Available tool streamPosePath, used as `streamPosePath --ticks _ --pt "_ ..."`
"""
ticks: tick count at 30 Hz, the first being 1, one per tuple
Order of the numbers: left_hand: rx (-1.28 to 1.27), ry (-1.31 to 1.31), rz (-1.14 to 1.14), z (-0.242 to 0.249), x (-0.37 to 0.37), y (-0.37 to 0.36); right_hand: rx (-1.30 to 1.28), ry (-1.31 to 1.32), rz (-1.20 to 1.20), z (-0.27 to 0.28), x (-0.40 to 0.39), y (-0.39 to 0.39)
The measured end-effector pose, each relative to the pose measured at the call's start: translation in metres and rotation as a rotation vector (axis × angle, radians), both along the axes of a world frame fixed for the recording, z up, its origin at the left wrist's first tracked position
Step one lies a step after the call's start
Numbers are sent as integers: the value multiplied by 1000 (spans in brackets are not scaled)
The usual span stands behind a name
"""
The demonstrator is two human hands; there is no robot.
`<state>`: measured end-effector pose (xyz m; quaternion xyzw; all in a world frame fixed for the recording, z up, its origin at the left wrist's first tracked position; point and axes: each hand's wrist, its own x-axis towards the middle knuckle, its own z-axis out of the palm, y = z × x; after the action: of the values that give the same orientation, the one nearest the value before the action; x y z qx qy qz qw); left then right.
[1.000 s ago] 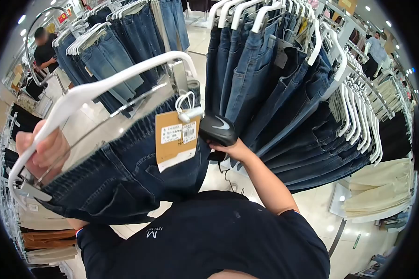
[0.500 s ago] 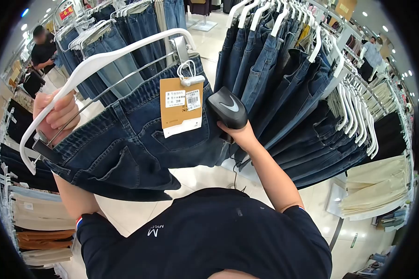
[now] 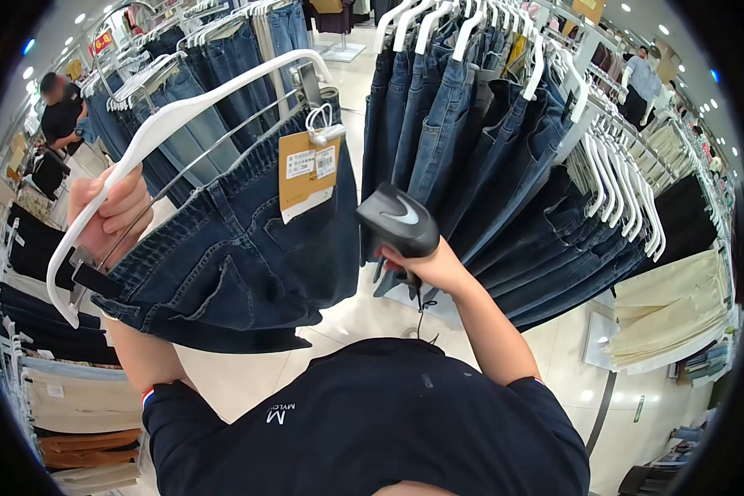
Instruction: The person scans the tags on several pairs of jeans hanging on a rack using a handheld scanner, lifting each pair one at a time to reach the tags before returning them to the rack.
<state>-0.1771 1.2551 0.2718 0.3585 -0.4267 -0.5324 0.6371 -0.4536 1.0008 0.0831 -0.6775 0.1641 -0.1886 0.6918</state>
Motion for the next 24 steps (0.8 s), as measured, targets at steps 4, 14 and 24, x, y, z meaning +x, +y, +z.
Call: streamPosePath --ticks 4,14,24 --pt "13 1 -2 -3 -1 0 6 147 30 15 -8 11" --pt "37 7 -11 -4 -8 1 35 121 -21 18 -12 21" --pt "49 -34 27 -5 -12 5 -1 138 -45 22 -16 31"
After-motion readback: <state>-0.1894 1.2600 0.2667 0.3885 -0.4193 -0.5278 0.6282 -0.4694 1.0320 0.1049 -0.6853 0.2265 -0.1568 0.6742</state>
